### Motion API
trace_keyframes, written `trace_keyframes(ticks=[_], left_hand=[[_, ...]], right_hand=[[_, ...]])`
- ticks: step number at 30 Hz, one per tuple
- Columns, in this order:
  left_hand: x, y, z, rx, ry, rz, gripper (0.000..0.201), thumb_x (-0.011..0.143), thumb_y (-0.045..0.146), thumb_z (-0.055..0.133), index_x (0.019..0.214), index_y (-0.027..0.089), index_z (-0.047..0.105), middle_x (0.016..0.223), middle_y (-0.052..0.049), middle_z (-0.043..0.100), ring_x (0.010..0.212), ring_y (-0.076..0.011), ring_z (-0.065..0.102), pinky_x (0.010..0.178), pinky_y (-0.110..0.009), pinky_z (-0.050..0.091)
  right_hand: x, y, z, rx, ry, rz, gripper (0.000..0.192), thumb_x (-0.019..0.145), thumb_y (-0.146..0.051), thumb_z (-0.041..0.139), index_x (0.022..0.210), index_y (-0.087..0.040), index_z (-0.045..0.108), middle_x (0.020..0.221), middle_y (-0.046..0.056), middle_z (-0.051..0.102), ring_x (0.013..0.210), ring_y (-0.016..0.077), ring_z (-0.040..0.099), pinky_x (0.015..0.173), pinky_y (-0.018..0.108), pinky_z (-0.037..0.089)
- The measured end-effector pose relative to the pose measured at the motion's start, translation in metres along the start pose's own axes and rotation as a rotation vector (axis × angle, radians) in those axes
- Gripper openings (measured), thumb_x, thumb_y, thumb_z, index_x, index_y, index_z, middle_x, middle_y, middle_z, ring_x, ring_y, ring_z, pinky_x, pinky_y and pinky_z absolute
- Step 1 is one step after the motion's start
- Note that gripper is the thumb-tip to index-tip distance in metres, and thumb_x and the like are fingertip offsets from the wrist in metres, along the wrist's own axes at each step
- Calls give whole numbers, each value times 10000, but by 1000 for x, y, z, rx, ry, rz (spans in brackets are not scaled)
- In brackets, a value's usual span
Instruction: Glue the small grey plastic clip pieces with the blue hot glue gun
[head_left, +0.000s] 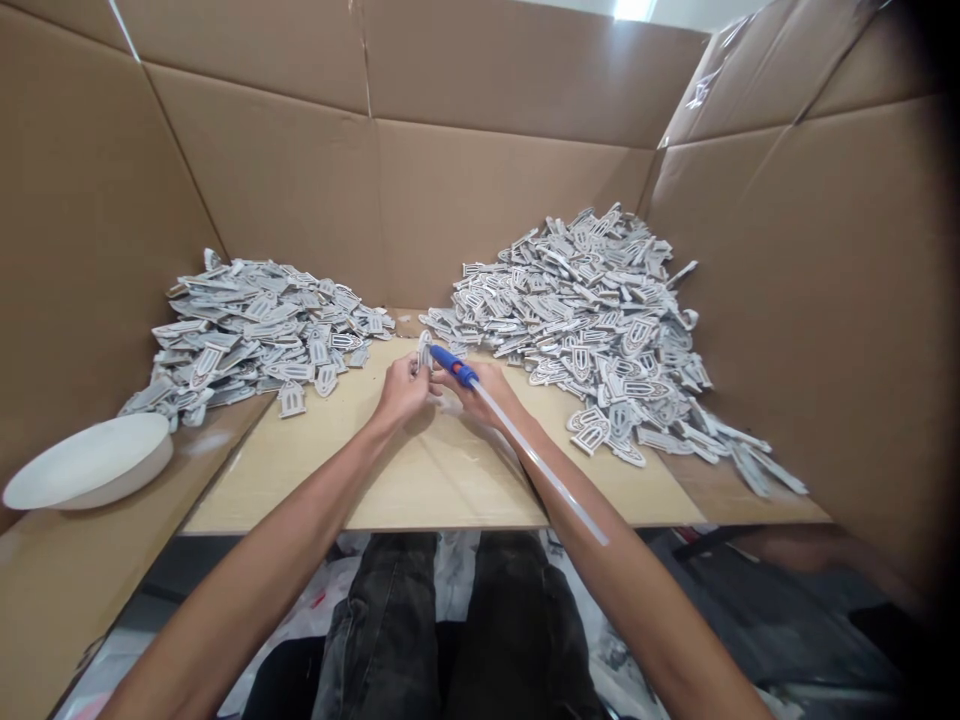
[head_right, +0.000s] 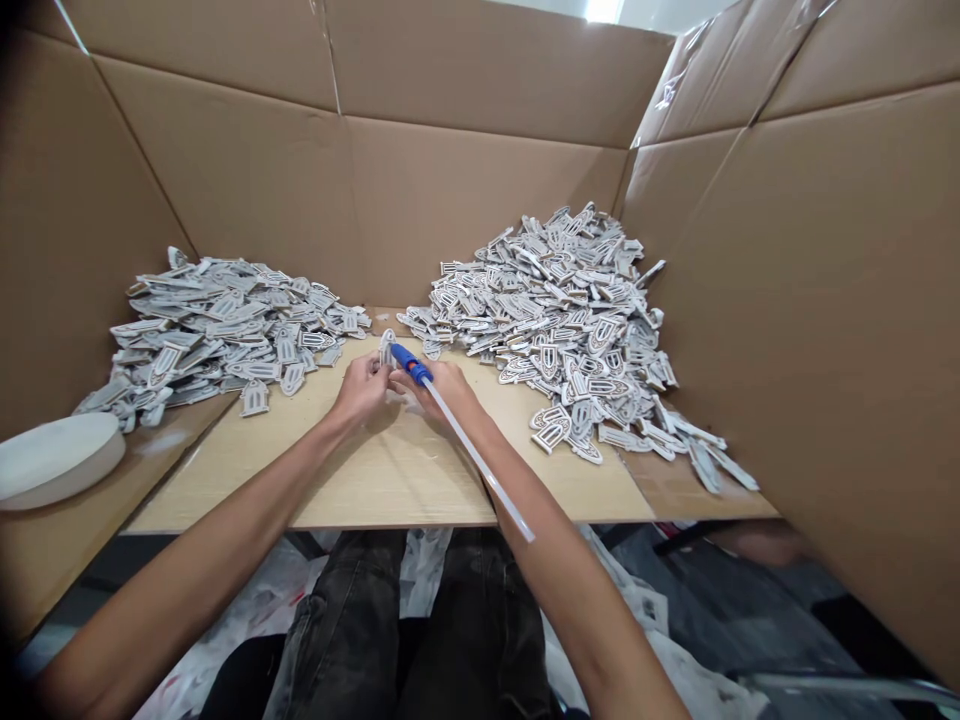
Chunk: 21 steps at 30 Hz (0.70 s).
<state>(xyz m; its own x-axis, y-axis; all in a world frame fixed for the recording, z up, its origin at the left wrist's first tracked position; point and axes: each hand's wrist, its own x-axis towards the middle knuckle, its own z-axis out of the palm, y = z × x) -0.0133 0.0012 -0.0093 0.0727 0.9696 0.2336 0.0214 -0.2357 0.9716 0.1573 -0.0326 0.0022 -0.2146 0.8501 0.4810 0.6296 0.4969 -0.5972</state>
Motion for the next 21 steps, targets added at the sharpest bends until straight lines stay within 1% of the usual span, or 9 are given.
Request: trace_keyframes(ticks=[2, 4, 5, 8, 11, 13, 15, 17, 21], left_hand=[[2, -2, 1, -7, -1, -15, 70, 967, 193, 670, 905, 167, 647, 818, -51, 720, 592, -134, 705, 587, -221, 534], [4, -5, 2, -45, 7, -31, 33, 980, 190, 638, 975, 178, 607, 896, -67, 746, 636, -136, 722, 617, -238, 559], [4, -7, 2, -67, 17, -38, 75, 973, 185, 643, 1007, 190, 575, 935, -69, 758, 654, -134, 728, 623, -236, 560], [6, -9, -1, -72, 17, -57, 224, 924, 194, 699, 1026, 222, 500, 928, -44, 777, 658, -129, 727, 601, -200, 517], [7, -8, -7, 14, 13, -10, 182, 871, 218, 738, 936, 208, 568, 772, -21, 746, 608, -136, 674, 556, -185, 452], [9, -5, -11, 63, 74, 43, 137, 834, 214, 760, 818, 184, 627, 693, -17, 699, 588, -132, 615, 539, -194, 419], [12, -3, -13, 77, 152, 59, 158, 819, 205, 767, 724, 169, 645, 662, -16, 657, 589, -123, 569, 539, -200, 399], [14, 0, -14, 36, 186, 27, 159, 829, 213, 759, 721, 165, 653, 686, -19, 657, 597, -119, 563, 544, -204, 397], [13, 6, -11, -108, 123, -32, 119, 848, 253, 744, 823, 165, 668, 758, -43, 705, 624, -136, 618, 532, -216, 397]], right_hand=[[1, 1, 1, -57, 81, -48, 479, 995, -664, 619, 865, -211, 703, 846, 60, 710, 771, 207, 634, 739, 289, 448], [1, 0, 0, -105, 227, -52, 451, 1005, -648, 613, 876, -219, 669, 935, 95, 717, 816, 229, 638, 783, 316, 462], [2, 0, -1, -110, 297, -39, 459, 1007, -659, 602, 871, -223, 654, 953, 105, 717, 826, 237, 639, 798, 327, 470], [2, -2, -7, -39, 387, 36, 538, 979, -746, 579, 800, -239, 611, 868, 86, 709, 815, 243, 653, 787, 330, 499], [3, -3, -13, 99, 335, 171, 603, 929, -814, 586, 732, -244, 600, 687, 45, 667, 696, 227, 670, 688, 313, 516], [3, -2, -15, 180, 279, 234, 629, 903, -835, 596, 708, -238, 613, 614, 30, 648, 614, 211, 672, 641, 304, 520], [4, -1, -16, 231, 216, 239, 650, 893, -848, 594, 702, -229, 635, 612, 30, 666, 579, 193, 679, 629, 293, 527], [3, 1, -15, 248, 138, 220, 676, 894, -864, 573, 705, -220, 656, 642, 37, 693, 570, 178, 687, 609, 276, 522], [3, 1, -11, 261, 5, 214, 733, 876, -916, 527, 709, -216, 665, 666, 47, 719, 530, 159, 674, 540, 257, 490]])
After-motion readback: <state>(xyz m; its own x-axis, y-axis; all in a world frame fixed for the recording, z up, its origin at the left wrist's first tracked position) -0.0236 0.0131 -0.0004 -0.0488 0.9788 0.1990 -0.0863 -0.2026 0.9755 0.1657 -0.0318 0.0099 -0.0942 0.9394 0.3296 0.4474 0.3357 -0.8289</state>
